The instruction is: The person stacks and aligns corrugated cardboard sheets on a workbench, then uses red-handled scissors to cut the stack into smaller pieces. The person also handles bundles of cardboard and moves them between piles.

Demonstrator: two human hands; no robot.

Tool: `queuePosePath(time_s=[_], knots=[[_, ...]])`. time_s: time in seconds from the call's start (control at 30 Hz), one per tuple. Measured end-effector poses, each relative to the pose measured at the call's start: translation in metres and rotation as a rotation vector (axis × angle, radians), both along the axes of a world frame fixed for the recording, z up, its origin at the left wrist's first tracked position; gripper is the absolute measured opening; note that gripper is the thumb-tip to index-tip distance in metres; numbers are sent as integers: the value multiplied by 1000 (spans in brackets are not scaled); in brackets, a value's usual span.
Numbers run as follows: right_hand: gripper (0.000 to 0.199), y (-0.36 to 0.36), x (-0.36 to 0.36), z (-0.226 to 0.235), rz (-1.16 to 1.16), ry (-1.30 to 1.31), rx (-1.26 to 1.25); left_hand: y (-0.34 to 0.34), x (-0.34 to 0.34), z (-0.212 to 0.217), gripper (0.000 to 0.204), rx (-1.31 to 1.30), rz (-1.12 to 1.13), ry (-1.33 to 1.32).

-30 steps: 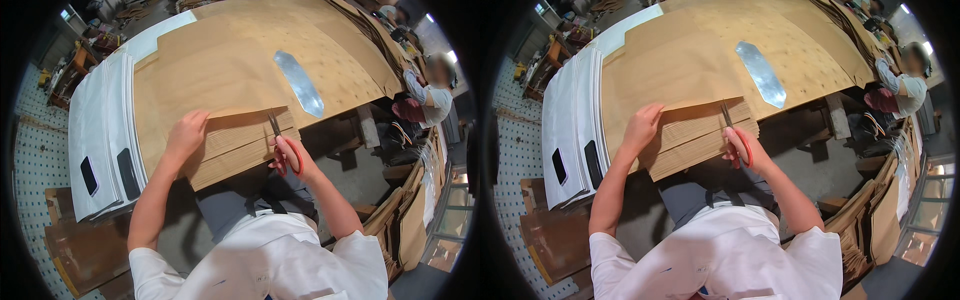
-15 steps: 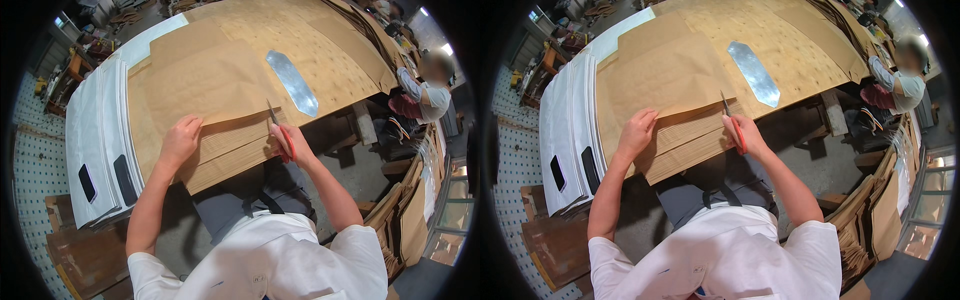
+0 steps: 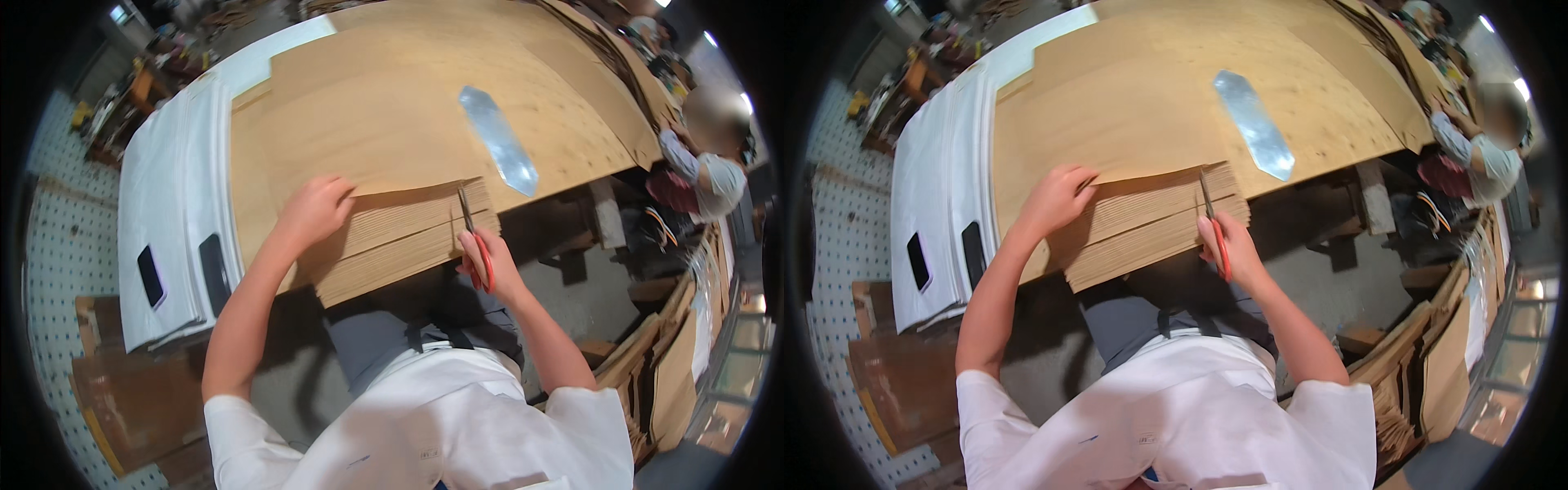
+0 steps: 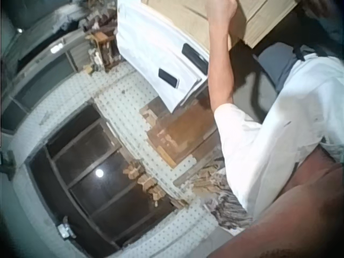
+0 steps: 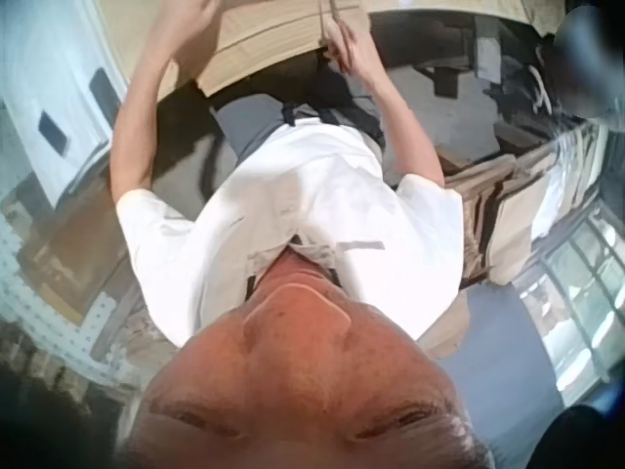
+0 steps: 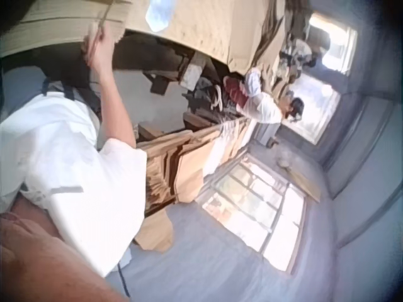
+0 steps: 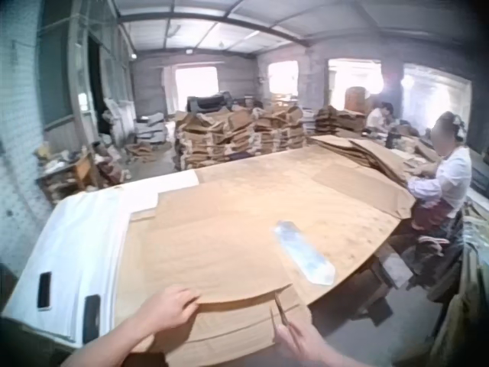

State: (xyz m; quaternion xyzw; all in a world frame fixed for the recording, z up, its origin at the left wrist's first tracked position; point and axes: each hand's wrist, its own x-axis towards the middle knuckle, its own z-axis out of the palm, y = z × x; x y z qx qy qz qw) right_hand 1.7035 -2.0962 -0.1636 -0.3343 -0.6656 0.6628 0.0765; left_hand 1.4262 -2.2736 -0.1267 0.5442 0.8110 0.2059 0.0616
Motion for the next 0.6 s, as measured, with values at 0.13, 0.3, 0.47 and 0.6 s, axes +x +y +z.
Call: queuePosePath(time_s=[0.13,0.3,0.47,0.6], knots=[[40,-67,-9,1,177,-23,-71,18,-21,11,33,-240,-98,-61],[45,-130,-70,-12,395,30,-86,31,-29,31,43,-450,-191,-69],[59,-152,-107,-11,352,55,-17,32,-28,27,42,-447,-192,-51],[65,-151,-120,-20,369,46,13,35,-30,19,48,-430,-209,-6]])
